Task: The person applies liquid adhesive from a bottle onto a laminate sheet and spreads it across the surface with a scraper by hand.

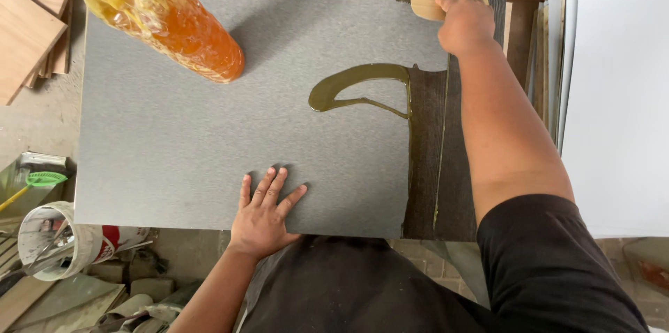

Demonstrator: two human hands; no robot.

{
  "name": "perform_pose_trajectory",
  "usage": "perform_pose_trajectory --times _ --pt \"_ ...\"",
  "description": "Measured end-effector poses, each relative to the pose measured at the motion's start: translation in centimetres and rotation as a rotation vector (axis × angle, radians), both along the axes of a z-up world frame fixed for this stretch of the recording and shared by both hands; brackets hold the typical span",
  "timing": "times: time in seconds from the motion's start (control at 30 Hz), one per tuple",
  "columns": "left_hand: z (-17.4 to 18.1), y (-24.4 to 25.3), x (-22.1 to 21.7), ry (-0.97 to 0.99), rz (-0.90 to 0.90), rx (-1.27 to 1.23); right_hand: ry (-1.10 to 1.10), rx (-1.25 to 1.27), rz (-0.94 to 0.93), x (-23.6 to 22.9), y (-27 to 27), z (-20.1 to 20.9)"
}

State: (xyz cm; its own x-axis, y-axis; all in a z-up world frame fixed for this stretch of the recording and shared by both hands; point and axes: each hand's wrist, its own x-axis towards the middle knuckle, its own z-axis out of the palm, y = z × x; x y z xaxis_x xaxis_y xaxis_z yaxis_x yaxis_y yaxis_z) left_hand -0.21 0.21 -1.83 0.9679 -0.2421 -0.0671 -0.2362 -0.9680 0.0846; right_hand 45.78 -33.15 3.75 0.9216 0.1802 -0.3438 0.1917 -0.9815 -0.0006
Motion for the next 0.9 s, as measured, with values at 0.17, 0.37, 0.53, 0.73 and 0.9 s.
perform_pose_trajectory --times 0.17,0.37,0.53,0.73,0.9 --pt "-0.8 0.4 -0.2 -0.06 -0.012 -0.009 0.013 -0.018 -0.006 0.0 0.4 0.4" --pt "-0.1 0.5 0.0 -0.042 -0.008 -0.024 0.018 -0.012 -0.012 -0.6 0.7 1.1" --pt "-0.7 0.4 -0.1 -0.078 -0.02 0.011 0.01 -0.004 -0.006 -0.6 0.8 1.7" --pt "-0.5 0.4 0.0 -0.096 -0.018 -0.026 0.071 -0.025 -0.063 -0.4 1.2 2.1" --pt "-0.5 0.5 0.1 -0.193 -0.043 -0.021 0.062 0.003 -0.058 -1.3 1.6 3.4"
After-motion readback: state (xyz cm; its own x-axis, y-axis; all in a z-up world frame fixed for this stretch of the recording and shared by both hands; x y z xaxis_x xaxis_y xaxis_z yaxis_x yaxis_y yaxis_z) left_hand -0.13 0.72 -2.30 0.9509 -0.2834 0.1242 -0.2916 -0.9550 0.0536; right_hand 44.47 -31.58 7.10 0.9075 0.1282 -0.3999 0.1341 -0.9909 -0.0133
